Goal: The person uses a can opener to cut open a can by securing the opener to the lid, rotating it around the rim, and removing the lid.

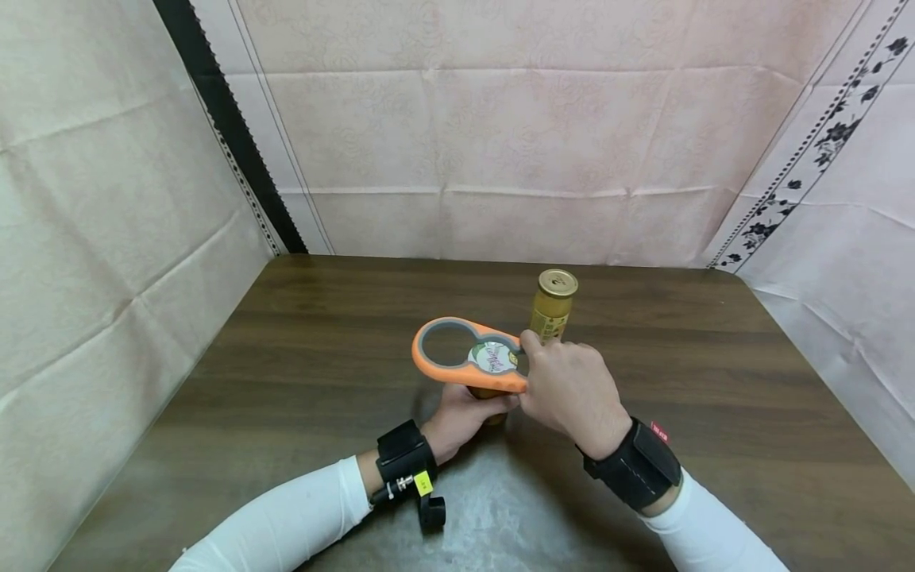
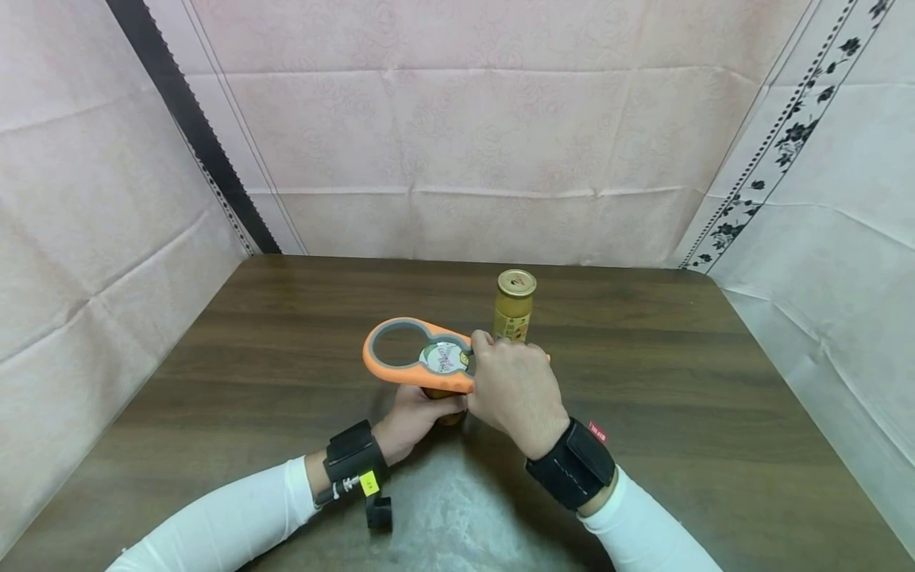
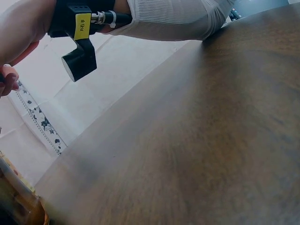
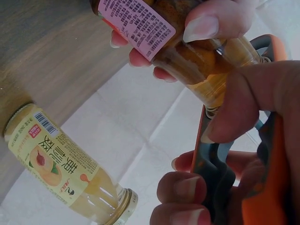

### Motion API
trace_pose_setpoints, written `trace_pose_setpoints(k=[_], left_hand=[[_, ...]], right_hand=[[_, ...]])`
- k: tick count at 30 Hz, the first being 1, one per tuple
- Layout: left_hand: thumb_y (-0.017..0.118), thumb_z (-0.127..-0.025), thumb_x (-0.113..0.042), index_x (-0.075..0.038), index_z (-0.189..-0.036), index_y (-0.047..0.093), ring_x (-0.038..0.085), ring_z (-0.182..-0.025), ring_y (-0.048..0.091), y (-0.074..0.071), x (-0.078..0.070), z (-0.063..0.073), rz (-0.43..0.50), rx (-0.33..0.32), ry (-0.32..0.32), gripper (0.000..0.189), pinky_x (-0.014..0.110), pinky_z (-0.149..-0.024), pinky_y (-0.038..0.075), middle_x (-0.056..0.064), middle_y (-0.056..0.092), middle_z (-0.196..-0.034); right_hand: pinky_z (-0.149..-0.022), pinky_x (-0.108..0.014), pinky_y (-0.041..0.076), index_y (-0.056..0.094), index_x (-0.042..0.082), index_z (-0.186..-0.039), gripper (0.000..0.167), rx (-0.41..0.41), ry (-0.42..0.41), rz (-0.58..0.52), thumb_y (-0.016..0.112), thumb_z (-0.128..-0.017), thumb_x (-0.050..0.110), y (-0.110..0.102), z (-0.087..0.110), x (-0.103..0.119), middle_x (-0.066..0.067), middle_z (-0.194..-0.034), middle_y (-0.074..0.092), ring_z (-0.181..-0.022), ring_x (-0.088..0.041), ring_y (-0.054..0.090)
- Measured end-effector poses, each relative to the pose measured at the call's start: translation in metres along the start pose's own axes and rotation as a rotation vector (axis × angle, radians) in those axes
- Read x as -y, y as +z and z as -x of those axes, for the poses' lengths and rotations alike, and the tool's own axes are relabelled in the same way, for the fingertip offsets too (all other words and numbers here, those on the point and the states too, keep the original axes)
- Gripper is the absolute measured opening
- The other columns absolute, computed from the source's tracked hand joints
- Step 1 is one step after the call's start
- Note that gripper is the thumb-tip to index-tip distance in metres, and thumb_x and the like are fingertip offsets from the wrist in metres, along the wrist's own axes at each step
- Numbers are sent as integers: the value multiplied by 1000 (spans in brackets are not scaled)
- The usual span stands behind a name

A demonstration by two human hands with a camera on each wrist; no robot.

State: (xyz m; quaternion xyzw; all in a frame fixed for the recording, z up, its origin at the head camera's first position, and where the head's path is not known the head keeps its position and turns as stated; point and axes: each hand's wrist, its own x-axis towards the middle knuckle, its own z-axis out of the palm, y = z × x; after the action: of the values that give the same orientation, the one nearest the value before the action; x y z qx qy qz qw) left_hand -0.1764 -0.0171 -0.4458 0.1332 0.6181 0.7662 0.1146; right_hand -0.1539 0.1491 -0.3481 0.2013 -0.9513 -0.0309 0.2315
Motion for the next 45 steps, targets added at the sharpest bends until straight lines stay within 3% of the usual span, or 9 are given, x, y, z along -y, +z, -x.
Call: trace_pose_setpoints(k=[22,45], left_hand=[[77,-83,3,-9,-137,54,14,-114,61,-1,-3,1,-11,32,14,60,31,-95,53,11,60,-137],[78,-83,0,-9,-135,58,16,-107,62,-5,-3,-1,-46,40,-35,56,30,-92,54,11,64,-132]], right_hand=[[-41,-30,36,61,6,-93,31,-17,-61,-15,71,-66,19,2,-1,-4,4,-51,40,-43,-13,39],[-41,-30,36,61,7,-97,34,8,-78,-30,72,-68,19,2,-3,-7,5,-50,39,-42,-12,36]])
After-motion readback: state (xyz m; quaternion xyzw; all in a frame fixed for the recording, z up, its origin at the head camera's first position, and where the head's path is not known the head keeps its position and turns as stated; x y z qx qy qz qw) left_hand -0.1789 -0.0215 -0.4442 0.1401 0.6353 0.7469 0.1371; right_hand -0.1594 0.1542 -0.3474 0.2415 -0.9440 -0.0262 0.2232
